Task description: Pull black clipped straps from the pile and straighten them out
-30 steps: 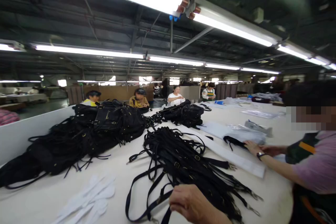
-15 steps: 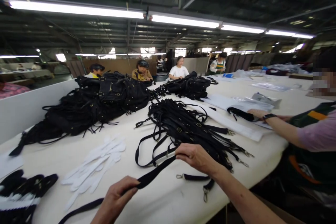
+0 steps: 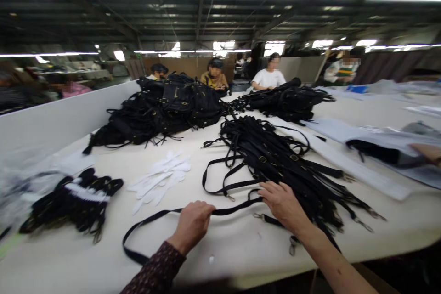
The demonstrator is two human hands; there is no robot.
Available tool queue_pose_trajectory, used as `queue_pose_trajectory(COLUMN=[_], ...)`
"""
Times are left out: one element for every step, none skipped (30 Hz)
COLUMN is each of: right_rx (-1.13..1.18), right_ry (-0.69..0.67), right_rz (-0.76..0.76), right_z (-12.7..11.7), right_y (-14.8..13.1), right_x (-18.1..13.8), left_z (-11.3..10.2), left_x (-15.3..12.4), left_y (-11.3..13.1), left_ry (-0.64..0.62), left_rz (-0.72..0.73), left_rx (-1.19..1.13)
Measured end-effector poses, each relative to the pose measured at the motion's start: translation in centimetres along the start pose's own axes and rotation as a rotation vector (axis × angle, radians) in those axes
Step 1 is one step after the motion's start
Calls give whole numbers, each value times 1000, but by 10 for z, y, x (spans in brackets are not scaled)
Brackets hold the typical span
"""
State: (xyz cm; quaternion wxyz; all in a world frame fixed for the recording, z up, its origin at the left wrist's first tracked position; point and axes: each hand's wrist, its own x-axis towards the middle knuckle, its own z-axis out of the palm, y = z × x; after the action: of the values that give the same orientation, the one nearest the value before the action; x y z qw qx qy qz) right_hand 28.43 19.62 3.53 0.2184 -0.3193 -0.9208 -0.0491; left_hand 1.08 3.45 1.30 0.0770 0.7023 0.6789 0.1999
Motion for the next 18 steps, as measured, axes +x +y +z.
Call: queue_pose_trajectory(right_rx=[-8, 10, 54, 116, 185, 254, 323, 394, 465, 533, 590, 631, 657, 670, 674, 672, 668, 663], right_ry=[5, -2, -26, -63, -107, -149, -183, -209, -228, -240, -247, -250, -250, -247, -242, -236, -231, -225], right_rz=[35, 53, 57, 54, 55, 67, 90, 117, 148, 180, 208, 229, 244, 254, 260, 263, 265, 266], right_z=[13, 25, 37, 47, 55, 63, 71, 77, 83, 88, 92, 95, 97, 99, 99, 99, 99, 99], right_y=[-7, -17, -30, -45, -61, -75, -89, -99, -107, -111, -113, -113, -112, -111, -109, -109, -109, -109], right_x=[-1, -1, -2, -2, -2, -1, -1, 0, 1, 1, 2, 2, 1, 1, -1, -2, -3, -3], left_z=[8, 15, 22, 27, 31, 33, 34, 33, 32, 30, 27, 23, 17, 11, 3, -5, -13, -22], left_x=[3, 6, 8, 11, 12, 13, 14, 13, 12, 11, 9, 7, 4, 1, -3, -7, -11, -16], left_y=[2, 4, 5, 7, 8, 8, 8, 7, 5, 1, -4, -11, -19, -28, -39, -49, -60, -70], left_ry=[-21, -39, -53, -58, -62, -64, -66, -71, -80, -94, -111, -131, -154, -181, -211, -245, -282, -314], left_rz=[-1, -5, -9, -17, -25, -36, -49, -64, -78, -89, -100, -113, -131, -153, -178, -203, -223, -242], left_rx=[5, 5, 1, -7, -14, -23, -35, -51, -72, -99, -130, -165, -200, -234, -266, -296, -325, -351])
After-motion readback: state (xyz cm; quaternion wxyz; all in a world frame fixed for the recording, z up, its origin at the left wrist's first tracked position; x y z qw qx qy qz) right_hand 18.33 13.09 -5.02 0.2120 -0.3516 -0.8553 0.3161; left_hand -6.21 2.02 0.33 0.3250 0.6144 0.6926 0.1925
